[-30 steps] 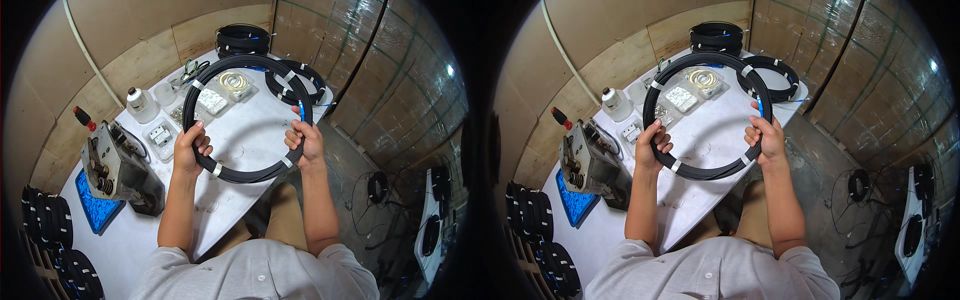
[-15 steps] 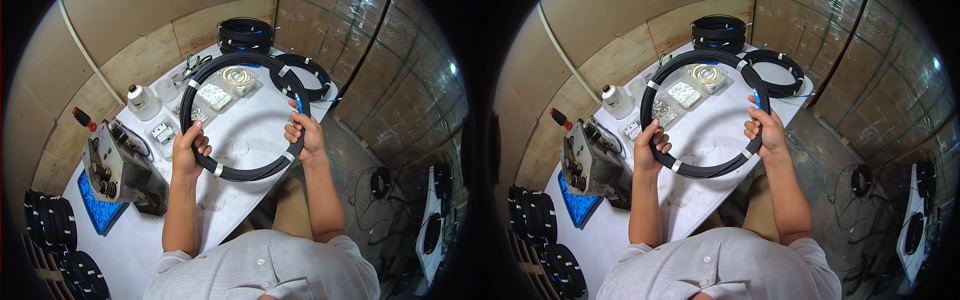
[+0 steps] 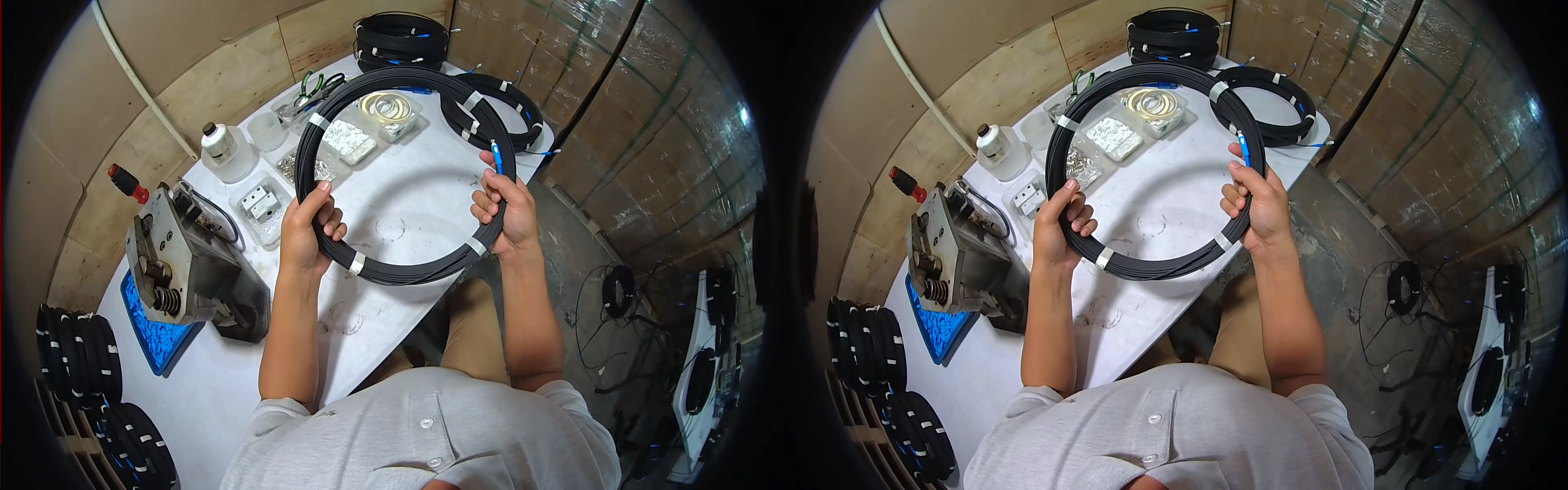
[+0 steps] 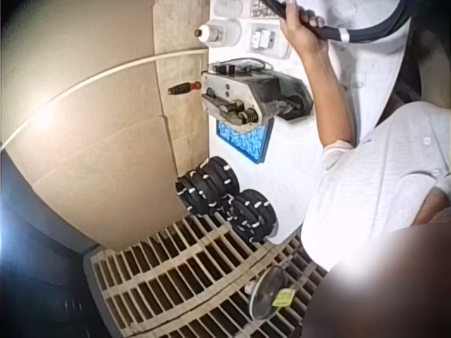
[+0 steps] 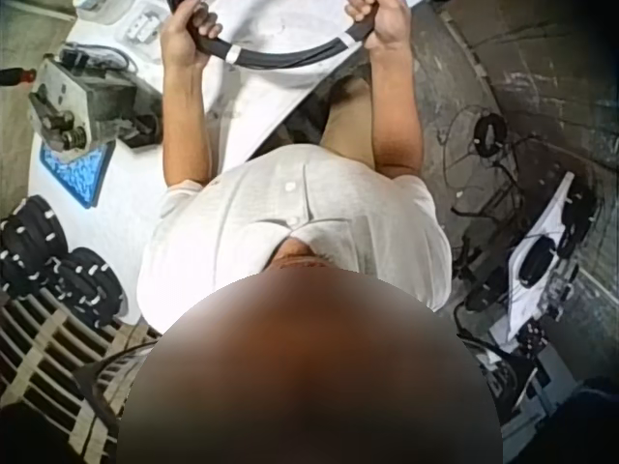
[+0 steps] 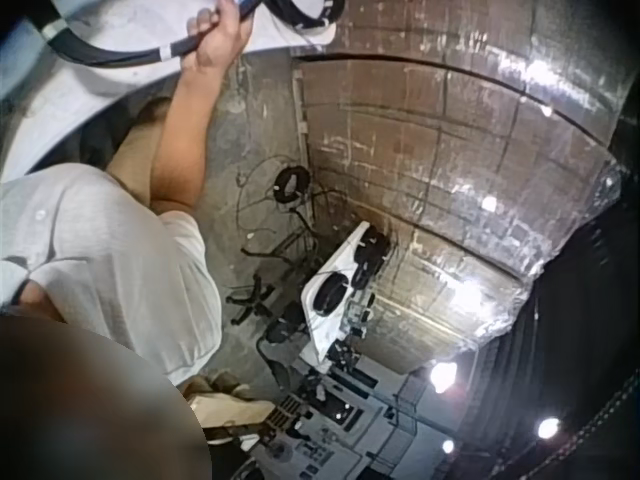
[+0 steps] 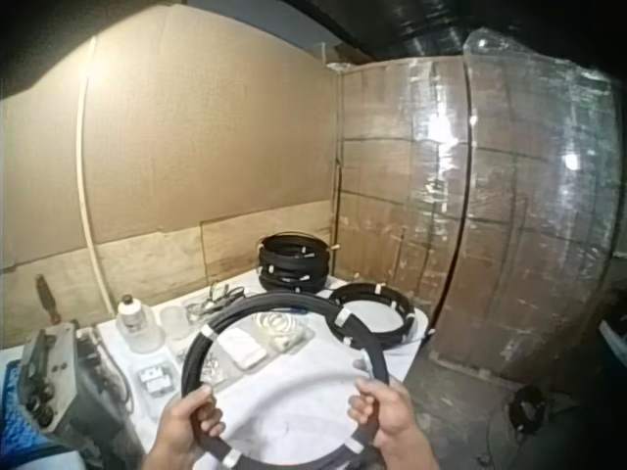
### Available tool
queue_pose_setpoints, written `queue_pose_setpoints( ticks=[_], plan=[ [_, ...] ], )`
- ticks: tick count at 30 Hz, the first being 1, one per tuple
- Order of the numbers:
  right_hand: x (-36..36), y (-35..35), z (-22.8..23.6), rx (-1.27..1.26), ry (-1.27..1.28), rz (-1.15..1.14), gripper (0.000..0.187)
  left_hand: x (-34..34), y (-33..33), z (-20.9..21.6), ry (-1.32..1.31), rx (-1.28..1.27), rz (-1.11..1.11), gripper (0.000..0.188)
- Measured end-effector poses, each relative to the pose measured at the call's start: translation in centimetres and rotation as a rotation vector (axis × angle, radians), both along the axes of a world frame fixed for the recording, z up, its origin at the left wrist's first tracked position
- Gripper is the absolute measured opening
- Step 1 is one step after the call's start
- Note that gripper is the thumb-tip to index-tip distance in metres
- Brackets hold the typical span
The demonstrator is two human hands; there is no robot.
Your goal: Applying white adhesive tape to a coiled black industrial cable at several points to secure it.
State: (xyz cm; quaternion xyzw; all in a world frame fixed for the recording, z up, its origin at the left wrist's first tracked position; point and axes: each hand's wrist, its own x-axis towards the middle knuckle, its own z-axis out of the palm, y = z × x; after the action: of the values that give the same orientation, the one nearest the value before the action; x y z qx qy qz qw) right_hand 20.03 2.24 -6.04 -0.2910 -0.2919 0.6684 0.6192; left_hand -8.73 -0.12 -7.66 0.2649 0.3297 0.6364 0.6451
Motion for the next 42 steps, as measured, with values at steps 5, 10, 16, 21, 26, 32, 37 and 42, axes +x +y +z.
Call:
queue_pose_setpoints(
  ticks=[5, 10, 16, 21, 26, 32, 37, 42],
  plan=[
    [0.0, -0.2, 0.0, 0.044, -0.044, -0.027, 0.031, 0.0, 0.5, -0.3, 0.011, 0.016, -0.008, 0.021],
    [-0.5, -0.8, 0.0, 0.076, -0.122, -0.055, 0.033, -0.4, 0.7, -0.6, 0.037, 0.005, 0.028, 0.024],
    [0.0, -0.7, -0.4, 0.129, -0.139, -0.064, 0.034, 0.4, 0.0, -0.1, -0.058, 0.131, 0.031, 0.049],
    [-0.1, -0.9, -0.5, 0.15, -0.141, -0.071, 0.034, 0.4, 0.1, -0.1, -0.043, 0.135, 0.037, 0.052],
    [-0.1, -1.3, -0.4, 0.141, -0.161, -0.079, 0.033, 0.4, 0.0, 0.0, -0.021, 0.151, 0.044, 0.049],
    [0.1, -1.5, -0.7, 0.132, -0.153, -0.072, 0.034, 0.5, 0.0, 0.1, -0.011, 0.121, 0.067, 0.048],
    [-0.2, -1.6, -0.4, 0.128, -0.179, -0.083, 0.035, 0.7, 0.1, 0.3, -0.029, 0.077, 0.077, 0.049],
    [-0.4, -1.6, -0.1, 0.148, -0.23, -0.12, 0.034, 0.4, 0.1, 0.0, -0.034, 0.087, 0.058, 0.052]
  ],
)
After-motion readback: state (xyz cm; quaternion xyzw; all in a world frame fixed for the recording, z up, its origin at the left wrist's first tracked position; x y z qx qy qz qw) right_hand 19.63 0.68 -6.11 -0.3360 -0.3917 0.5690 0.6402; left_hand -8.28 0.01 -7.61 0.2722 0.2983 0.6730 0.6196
